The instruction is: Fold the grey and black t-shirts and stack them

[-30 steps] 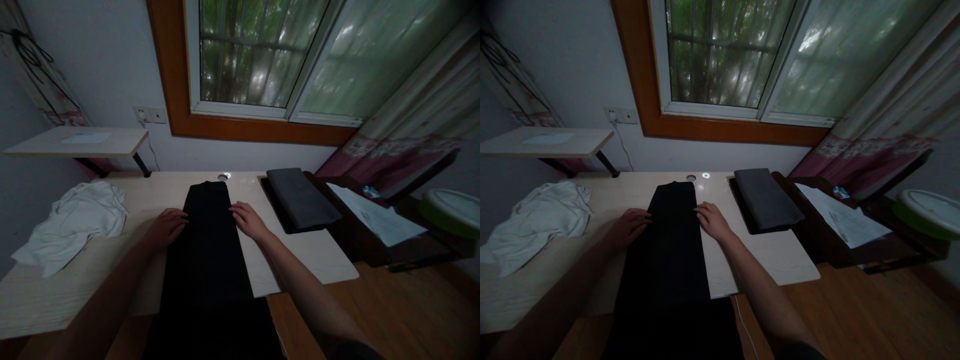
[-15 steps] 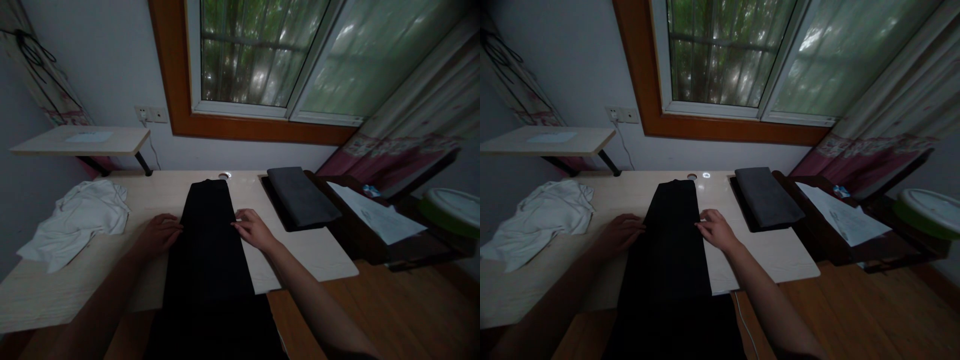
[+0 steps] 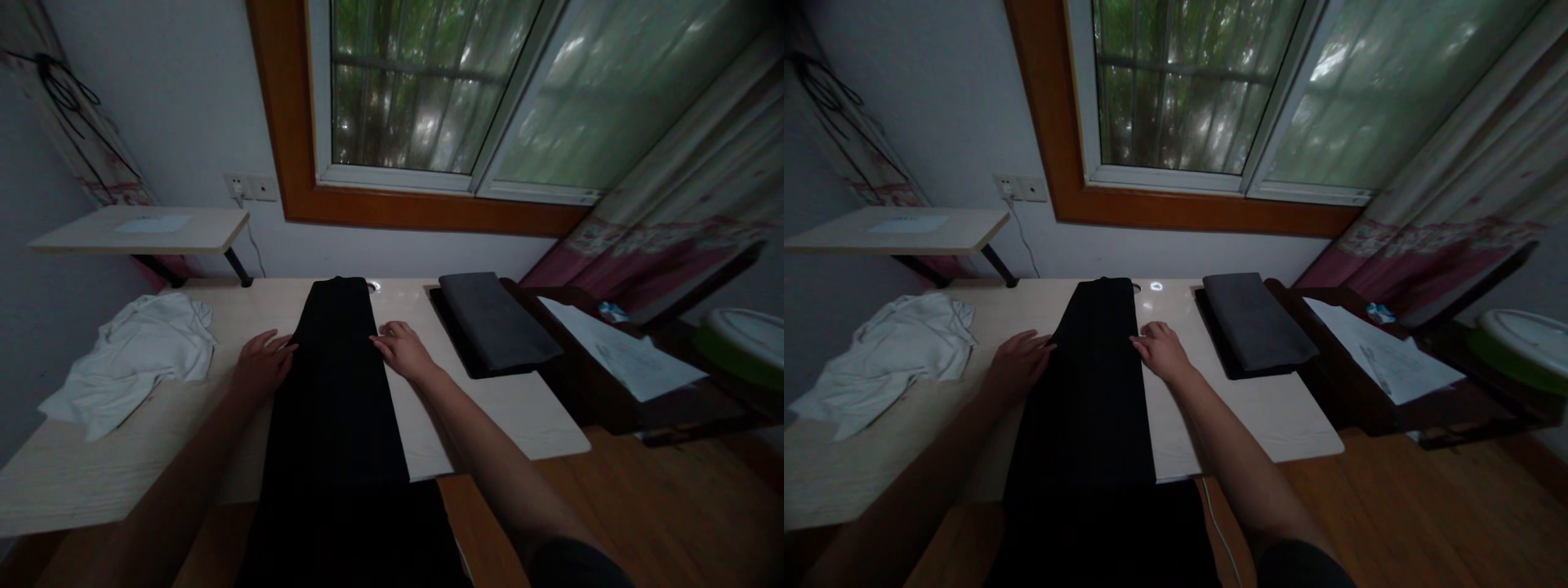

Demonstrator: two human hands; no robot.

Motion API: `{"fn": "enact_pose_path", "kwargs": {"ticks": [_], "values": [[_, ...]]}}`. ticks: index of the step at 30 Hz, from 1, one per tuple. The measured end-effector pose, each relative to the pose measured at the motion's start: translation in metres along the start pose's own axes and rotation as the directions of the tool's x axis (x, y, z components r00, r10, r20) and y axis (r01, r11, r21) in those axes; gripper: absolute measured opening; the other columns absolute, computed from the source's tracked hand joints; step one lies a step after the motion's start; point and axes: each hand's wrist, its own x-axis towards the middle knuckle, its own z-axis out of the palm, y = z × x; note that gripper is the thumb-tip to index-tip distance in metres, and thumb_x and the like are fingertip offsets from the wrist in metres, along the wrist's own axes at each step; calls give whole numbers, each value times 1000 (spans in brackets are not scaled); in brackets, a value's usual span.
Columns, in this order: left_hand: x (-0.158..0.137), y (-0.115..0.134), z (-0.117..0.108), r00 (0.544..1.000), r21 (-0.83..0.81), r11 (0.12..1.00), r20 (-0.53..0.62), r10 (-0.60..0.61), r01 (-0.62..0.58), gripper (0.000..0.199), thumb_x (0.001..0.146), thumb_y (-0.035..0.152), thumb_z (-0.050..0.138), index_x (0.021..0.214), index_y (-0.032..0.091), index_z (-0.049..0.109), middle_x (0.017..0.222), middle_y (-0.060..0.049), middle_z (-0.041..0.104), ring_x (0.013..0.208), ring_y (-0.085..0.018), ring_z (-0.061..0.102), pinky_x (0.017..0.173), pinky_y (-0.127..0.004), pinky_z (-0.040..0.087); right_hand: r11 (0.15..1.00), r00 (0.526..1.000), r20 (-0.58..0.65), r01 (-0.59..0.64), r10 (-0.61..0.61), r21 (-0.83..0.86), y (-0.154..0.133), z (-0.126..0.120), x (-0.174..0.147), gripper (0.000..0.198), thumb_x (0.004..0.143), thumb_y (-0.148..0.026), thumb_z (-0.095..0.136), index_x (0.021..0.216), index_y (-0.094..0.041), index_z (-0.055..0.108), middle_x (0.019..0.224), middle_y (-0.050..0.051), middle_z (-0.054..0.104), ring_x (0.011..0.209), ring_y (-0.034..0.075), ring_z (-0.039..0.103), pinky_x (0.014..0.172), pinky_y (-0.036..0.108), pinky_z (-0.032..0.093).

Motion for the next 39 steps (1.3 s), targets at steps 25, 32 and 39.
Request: {"fn": "enact_pose_path", "kwargs": {"ticks": [25, 32, 39], "values": [[67, 9, 38, 939, 50, 950, 140, -313, 309, 52, 103, 44, 36, 153, 36, 51, 161, -8, 48, 154, -45, 27, 114, -81, 23, 964, 973, 11, -229, 232, -138, 33, 1, 59, 36, 105, -43, 51, 132, -34, 72, 129, 11, 64, 122, 33, 52, 103, 50, 47], [90, 46, 37, 990, -3, 992, 68, -124, 125, 56, 102, 31, 35, 156, 22, 48, 166, -10, 40, 157, -34, 27, 126, -65, 18, 976, 985, -57, -172, 165, -136, -6, 17, 71, 45, 104, -28, 47, 146, -15, 58, 158, 14, 48, 143, 32, 44, 121, 50, 35], [94, 67, 55, 966, -28, 990, 225, -131, 141, 59, 103, 34, 34, 160, 23, 39, 166, -11, 38, 156, -32, 31, 125, -67, 18, 996, 995, 61, -81, 83, -25, -50, 54, 69, 52, 107, -33, 42, 155, -14, 48, 165, 13, 40, 155, 27, 33, 128, 46, 26]]}}
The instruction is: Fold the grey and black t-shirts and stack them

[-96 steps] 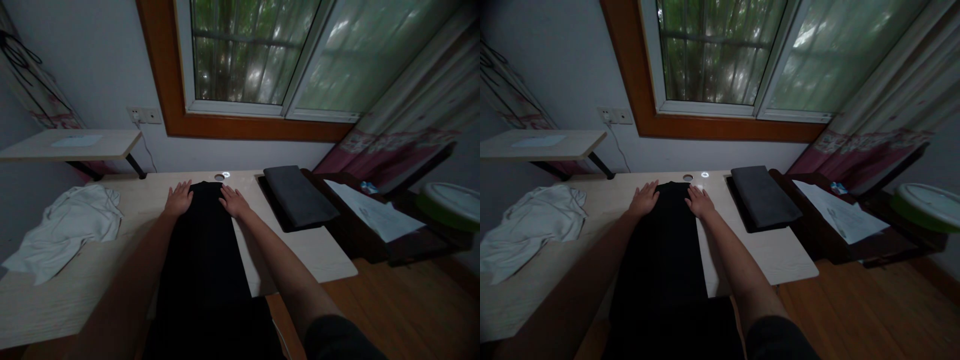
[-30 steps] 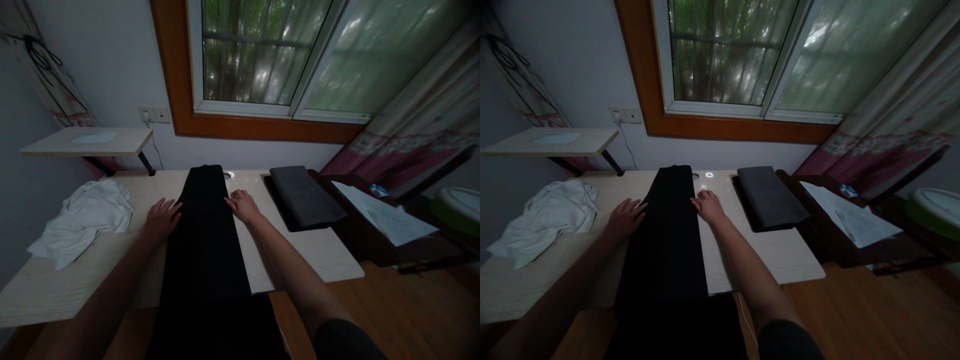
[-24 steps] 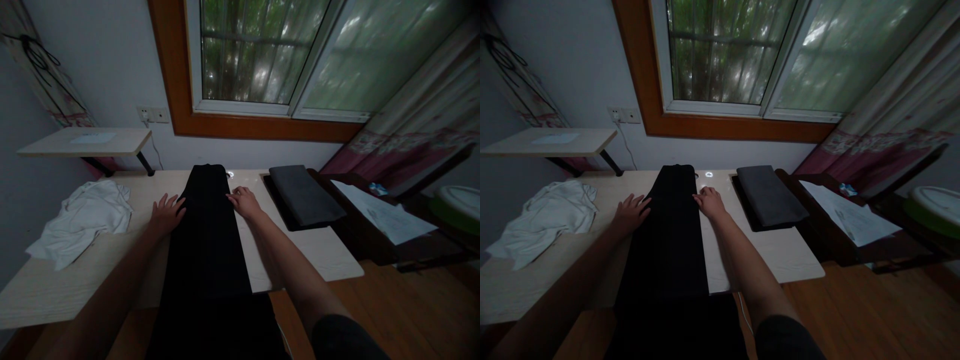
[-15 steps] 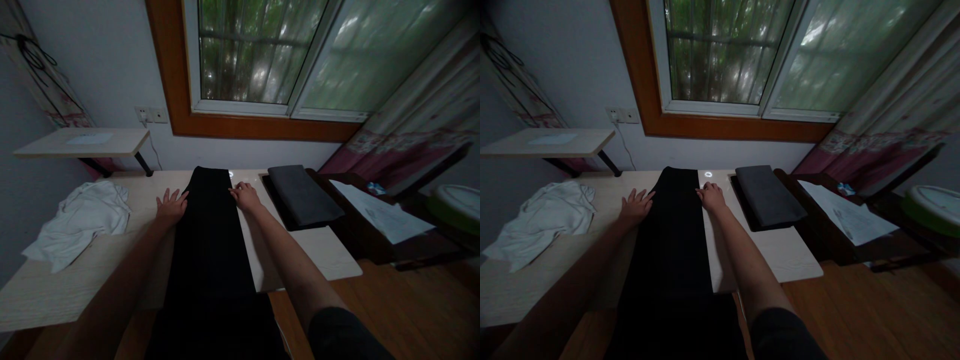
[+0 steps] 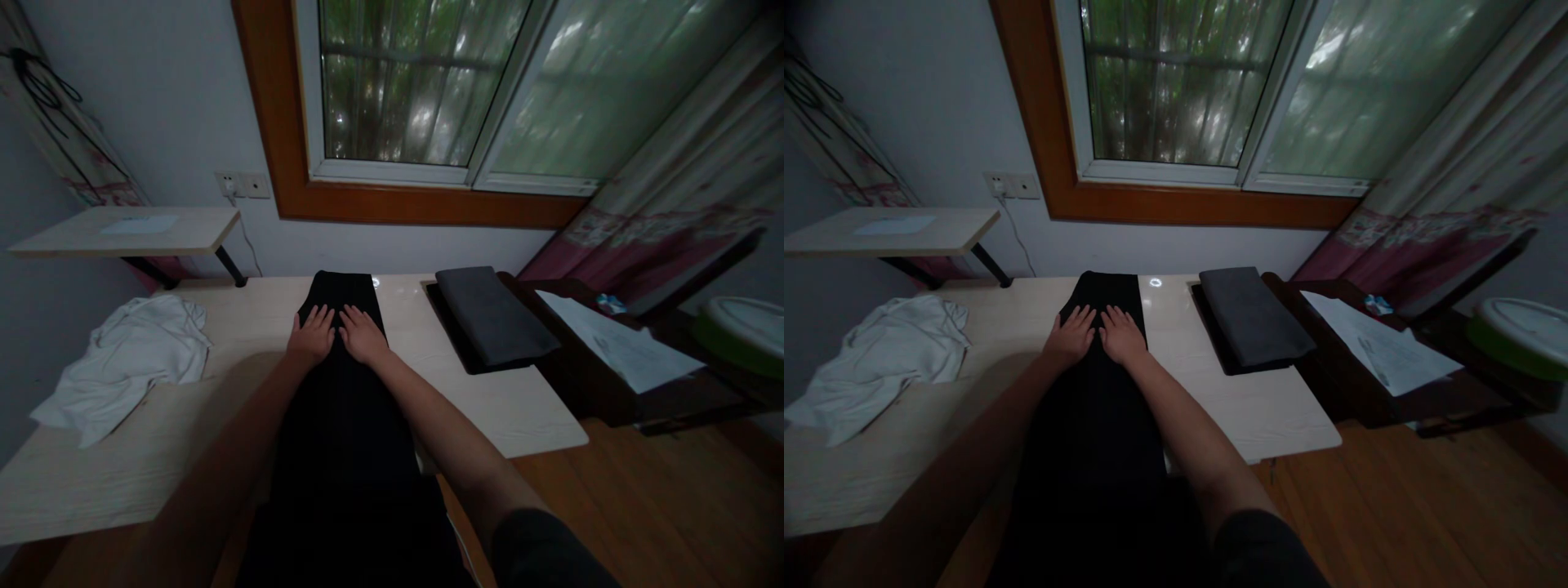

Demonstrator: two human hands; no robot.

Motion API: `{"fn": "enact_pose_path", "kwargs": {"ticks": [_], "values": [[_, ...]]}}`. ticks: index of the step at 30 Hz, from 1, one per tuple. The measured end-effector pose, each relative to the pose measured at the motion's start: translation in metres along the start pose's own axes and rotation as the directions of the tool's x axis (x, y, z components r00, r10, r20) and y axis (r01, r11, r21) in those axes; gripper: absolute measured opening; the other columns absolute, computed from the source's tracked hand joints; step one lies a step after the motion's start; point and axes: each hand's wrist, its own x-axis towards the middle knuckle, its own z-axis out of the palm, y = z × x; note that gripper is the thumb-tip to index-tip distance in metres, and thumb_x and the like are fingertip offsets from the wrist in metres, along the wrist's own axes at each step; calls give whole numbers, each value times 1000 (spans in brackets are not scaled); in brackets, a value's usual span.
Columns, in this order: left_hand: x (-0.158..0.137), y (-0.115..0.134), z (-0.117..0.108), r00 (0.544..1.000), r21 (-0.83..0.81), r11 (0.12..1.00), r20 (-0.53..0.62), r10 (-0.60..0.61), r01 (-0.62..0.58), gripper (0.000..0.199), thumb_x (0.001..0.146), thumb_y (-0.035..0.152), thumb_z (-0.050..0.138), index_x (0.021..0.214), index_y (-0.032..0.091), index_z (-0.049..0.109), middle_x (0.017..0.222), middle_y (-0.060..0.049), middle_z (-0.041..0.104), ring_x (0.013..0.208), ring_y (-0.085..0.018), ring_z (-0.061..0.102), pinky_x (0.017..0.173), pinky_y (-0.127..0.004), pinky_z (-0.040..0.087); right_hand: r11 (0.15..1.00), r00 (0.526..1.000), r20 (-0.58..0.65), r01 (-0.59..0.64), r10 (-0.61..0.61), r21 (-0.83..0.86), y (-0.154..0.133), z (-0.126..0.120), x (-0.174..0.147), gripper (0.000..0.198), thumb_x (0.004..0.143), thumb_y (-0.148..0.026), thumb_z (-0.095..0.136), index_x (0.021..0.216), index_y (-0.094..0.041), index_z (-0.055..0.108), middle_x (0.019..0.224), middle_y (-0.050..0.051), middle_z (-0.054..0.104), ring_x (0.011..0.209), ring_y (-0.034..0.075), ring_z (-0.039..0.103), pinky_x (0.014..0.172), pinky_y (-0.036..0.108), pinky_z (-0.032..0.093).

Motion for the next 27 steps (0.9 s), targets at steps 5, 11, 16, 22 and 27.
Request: {"fn": "enact_pose_path", "kwargs": {"ticks": [5, 11, 16, 22, 27], "values": [[-8, -24, 0, 999, 13, 999, -13, -42, 42, 60, 104, 38, 31, 161, 20, 38, 168, -12, 32, 158, -32, 27, 124, -66, 21, 998, 998, -10, -64, 64, -18, 22, -4, -6, 53, 107, -38, 42, 155, -15, 49, 166, 12, 39, 156, 27, 33, 128, 48, 26], [-25, -56, -4, 996, 25, 996, -17, -84, 84, 58, 105, 40, 32, 161, 28, 39, 168, -8, 35, 155, -36, 33, 123, -68, 23, 991, 991, -20, -131, 130, -31, 60, -17, -25, 52, 107, -34, 40, 154, -16, 49, 165, 13, 40, 155, 29, 34, 126, 52, 29], [-47, -67, -12, 990, 7, 998, -124, -62, 63, 59, 104, 34, 36, 162, 28, 35, 164, -11, 43, 150, -35, 42, 122, -66, 29, 990, 988, -73, -137, 136, -13, 73, -27, -49, 48, 106, -31, 42, 151, -19, 54, 160, 12, 48, 151, 28, 40, 125, 52, 32], [-75, -73, -26, 961, -145, 952, -94, 259, -271, 45, 102, 28, 43, 144, 29, 59, 156, -6, 54, 151, -27, 41, 122, -56, 37, 997, 989, -133, -57, 63, 51, 72, -38, -80, 44, 104, -31, 50, 146, -22, 59, 151, 12, 56, 143, 27, 48, 122, 49, 37], [-95, -75, -30, 917, -223, 891, -34, 398, -395, 38, 105, 34, 44, 137, 28, 64, 143, -4, 66, 144, -22, 51, 124, -54, 36, 992, 989, -126, 93, -82, 85, 70, -45, -99, 38, 101, -31, 56, 138, -28, 65, 149, 9, 57, 141, 28, 49, 118, 51, 41]]}}
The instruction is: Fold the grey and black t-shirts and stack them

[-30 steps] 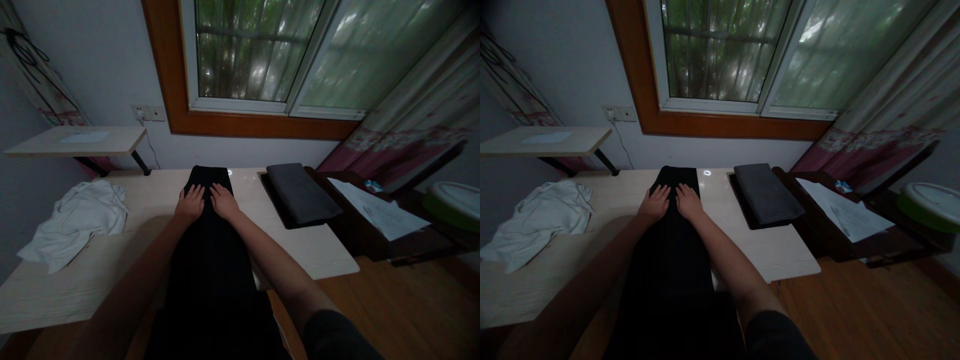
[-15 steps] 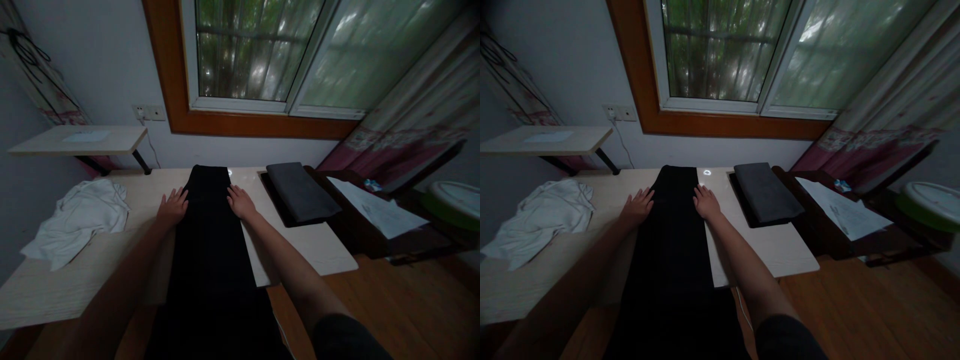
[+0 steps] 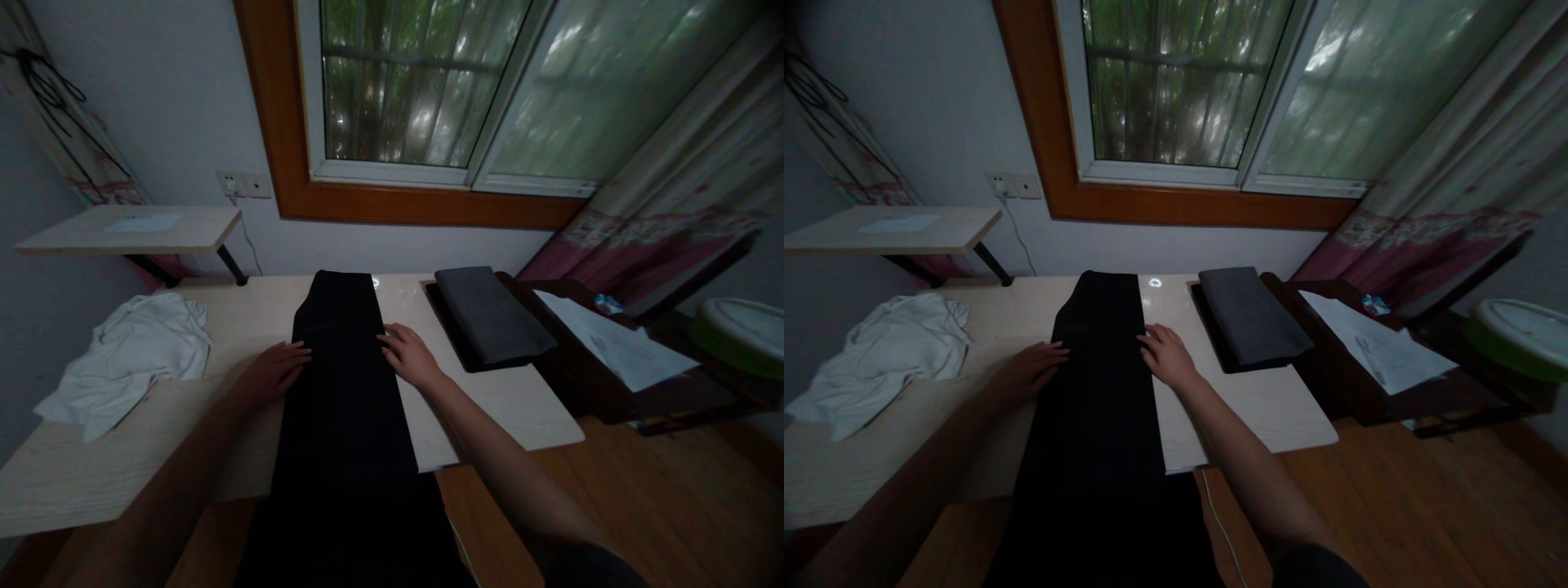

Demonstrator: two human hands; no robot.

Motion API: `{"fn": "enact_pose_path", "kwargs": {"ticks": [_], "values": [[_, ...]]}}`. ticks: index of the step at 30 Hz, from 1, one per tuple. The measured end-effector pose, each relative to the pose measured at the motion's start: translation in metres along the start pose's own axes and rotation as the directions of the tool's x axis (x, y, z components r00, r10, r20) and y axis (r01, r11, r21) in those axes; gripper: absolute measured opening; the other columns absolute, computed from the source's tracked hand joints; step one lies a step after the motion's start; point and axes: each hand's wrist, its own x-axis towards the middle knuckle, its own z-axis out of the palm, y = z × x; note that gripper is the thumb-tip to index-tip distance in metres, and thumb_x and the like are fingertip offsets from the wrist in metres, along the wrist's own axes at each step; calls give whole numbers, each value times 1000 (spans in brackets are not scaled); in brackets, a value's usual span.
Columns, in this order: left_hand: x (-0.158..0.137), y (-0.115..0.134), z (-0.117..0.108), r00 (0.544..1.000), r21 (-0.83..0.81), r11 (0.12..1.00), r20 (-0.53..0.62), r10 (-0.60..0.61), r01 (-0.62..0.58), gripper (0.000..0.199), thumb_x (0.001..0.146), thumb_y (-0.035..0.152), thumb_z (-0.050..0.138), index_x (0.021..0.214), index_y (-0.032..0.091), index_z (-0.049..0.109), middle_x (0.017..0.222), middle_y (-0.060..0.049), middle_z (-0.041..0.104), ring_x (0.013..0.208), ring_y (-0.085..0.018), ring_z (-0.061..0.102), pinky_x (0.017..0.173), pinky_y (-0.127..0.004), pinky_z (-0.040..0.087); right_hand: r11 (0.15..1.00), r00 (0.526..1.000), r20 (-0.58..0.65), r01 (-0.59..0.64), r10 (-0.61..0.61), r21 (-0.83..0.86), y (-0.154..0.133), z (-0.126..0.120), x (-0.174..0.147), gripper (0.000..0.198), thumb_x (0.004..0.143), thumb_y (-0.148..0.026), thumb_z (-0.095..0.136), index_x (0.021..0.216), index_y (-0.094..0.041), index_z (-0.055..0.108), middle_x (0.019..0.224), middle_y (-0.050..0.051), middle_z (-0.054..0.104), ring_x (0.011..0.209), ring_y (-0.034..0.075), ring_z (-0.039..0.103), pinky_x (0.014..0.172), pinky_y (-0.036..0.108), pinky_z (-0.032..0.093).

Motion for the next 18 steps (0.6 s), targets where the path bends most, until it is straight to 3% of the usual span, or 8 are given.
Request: {"fn": "enact_pose_path", "kwargs": {"ticks": [7, 18], "values": [[2, 2, -4, 979, 51, 979, 37, -199, 197, 43, 106, 44, 42, 144, 30, 58, 151, -4, 60, 151, -26, 41, 125, -62, 27, 998, 999, 13, -39, 39, -43, -6, -4, 0, 37, 102, -31, 57, 137, -31, 68, 145, 8, 60, 135, 29, 51, 113, 50, 45], [22, 5, -7, 928, 169, 915, 2, -373, 367, 46, 106, 43, 39, 147, 32, 55, 158, -2, 51, 156, -28, 31, 126, -65, 20, 977, 986, 91, -119, 137, -177, -11, 0, 33, 41, 104, -37, 51, 143, -32, 64, 150, 5, 57, 132, 32, 48, 112, 49, 44]]}}
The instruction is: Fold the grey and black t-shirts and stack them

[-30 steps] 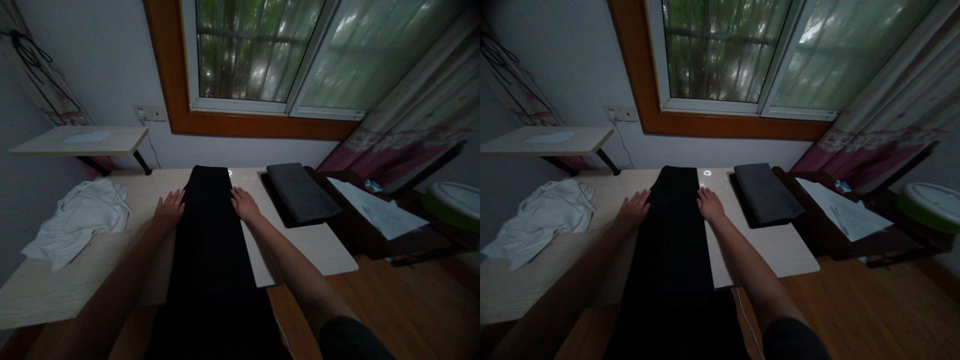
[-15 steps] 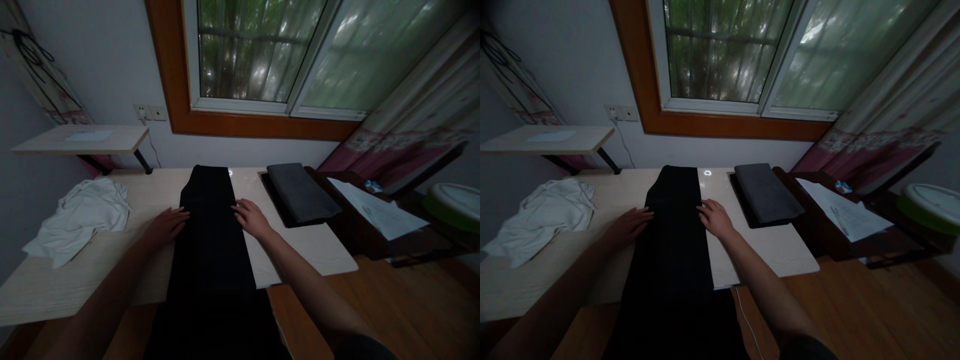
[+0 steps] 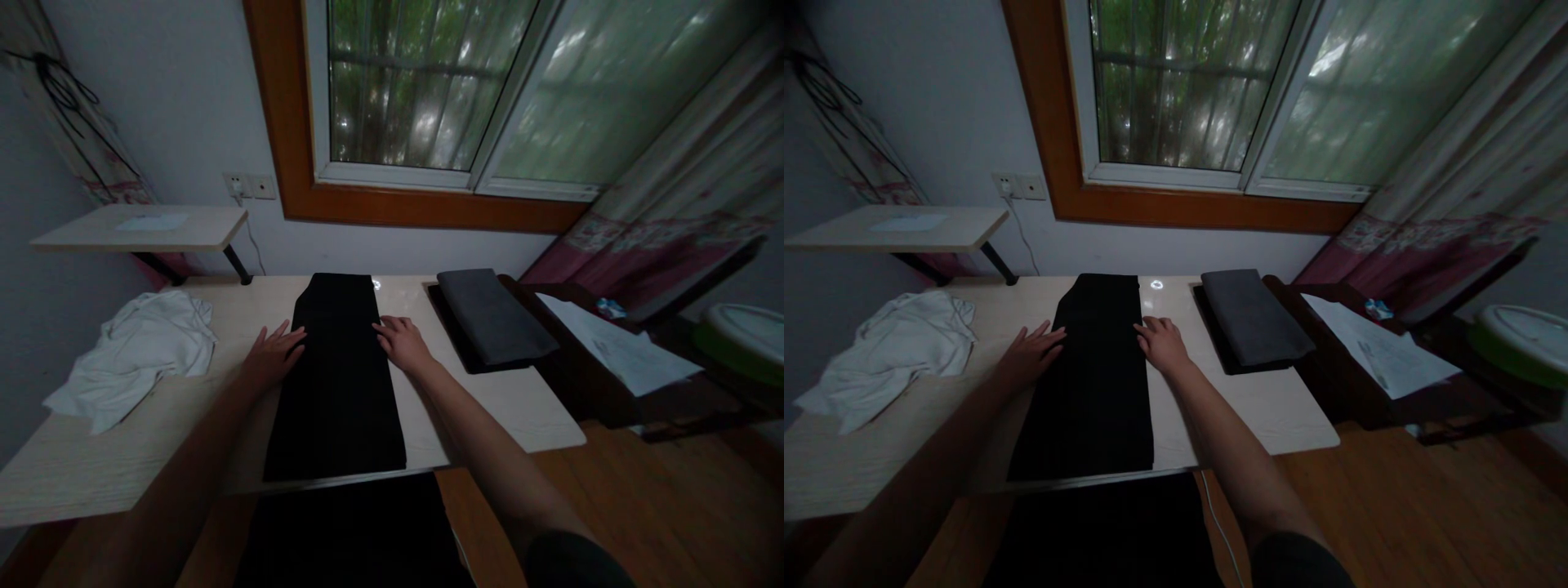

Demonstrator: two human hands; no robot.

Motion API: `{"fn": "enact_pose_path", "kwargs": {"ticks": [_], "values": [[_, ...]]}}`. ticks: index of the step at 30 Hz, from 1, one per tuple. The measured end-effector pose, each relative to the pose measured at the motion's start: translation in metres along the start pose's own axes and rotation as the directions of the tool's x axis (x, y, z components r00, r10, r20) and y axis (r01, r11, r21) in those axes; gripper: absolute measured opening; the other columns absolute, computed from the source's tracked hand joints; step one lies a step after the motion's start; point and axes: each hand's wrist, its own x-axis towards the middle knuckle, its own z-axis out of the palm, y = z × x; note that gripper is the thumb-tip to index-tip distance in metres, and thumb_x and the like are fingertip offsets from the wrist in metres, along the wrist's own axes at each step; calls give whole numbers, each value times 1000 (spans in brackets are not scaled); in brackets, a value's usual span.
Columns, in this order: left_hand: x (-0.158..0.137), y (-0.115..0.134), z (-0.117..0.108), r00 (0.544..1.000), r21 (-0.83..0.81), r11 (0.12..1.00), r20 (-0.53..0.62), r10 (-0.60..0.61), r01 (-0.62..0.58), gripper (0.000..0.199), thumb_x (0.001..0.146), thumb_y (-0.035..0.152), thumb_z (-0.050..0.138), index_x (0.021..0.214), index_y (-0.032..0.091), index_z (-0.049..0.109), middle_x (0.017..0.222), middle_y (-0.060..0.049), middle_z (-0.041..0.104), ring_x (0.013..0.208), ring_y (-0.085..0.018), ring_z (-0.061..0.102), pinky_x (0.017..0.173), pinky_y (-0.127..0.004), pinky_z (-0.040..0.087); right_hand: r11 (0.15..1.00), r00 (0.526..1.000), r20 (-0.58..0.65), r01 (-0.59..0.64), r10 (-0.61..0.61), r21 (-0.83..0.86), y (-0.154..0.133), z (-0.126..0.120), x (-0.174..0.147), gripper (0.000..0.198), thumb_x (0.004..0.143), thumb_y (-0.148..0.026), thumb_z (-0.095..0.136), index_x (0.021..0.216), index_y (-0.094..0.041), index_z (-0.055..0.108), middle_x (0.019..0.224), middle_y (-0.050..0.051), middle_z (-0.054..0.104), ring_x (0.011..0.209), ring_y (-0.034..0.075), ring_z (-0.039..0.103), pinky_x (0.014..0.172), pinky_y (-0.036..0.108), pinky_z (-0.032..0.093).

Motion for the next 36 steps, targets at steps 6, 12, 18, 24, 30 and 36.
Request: {"fn": "enact_pose_path", "kwargs": {"ticks": [6, 12, 18, 24, 30, 36], "values": [[3, -3, 9, 1000, 30, 999, -23, -12, 13, 50, 105, 40, 38, 154, 31, 48, 163, -4, 44, 155, -30, 34, 125, -66, 21, 992, 991, -41, -123, 124, 20, -28, 6, 17, 42, 101, -25, 51, 141, -22, 65, 162, 8, 44, 149, 36, 35, 120, 56, 36], [2, -6, 13, 1000, 47, 999, -21, 9, -8, 52, 105, 36, 38, 156, 29, 45, 164, -6, 41, 154, -31, 34, 124, -68, 21, 980, 989, -13, 146, -145, 138, -92, 24, 14, 52, 105, -33, 47, 154, -15, 48, 168, 12, 35, 157, 29, 27, 128, 50, 23], [2, -5, 13, 1000, 72, 997, -23, 9, -7, 53, 105, 33, 37, 157, 28, 44, 165, -7, 40, 154, -30, 35, 124, -67, 21, 956, 962, 79, 248, -262, 158, -106, 31, 8, 60, 107, -50, 45, 157, -17, 44, 167, 11, 35, 158, 26, 27, 130, 49, 20], [0, -5, 13, 999, 69, 998, -33, 7, -5, 53, 105, 35, 37, 158, 29, 42, 165, -6, 40, 155, -29, 35, 126, -64, 20, 990, 992, 81, 92, -101, 106, -50, 26, 6, 62, 106, -48, 46, 158, -15, 43, 168, 13, 33, 157, 29, 28, 128, 53, 24], [0, -5, 11, 999, 33, 999, -47, -4, 5, 51, 104, 36, 39, 154, 32, 47, 164, -5, 43, 153, -29, 37, 125, -63, 22, 991, 998, -5, 64, -64, 119, -1, 22, -10, 52, 106, -33, 44, 155, -16, 49, 164, 11, 41, 154, 26, 37, 128, 48, 31], [-7, -17, 6, 999, -75, 997, 19, 29, -27, 50, 102, 25, 34, 146, 28, 58, 160, -4, 50, 153, -28, 38, 124, -63, 25, 979, 993, -34, 113, -109, 169, 9, 20, -19, 48, 104, -22, 44, 150, -18, 56, 160, 11, 48, 153, 27, 39, 126, 50, 35]]}}
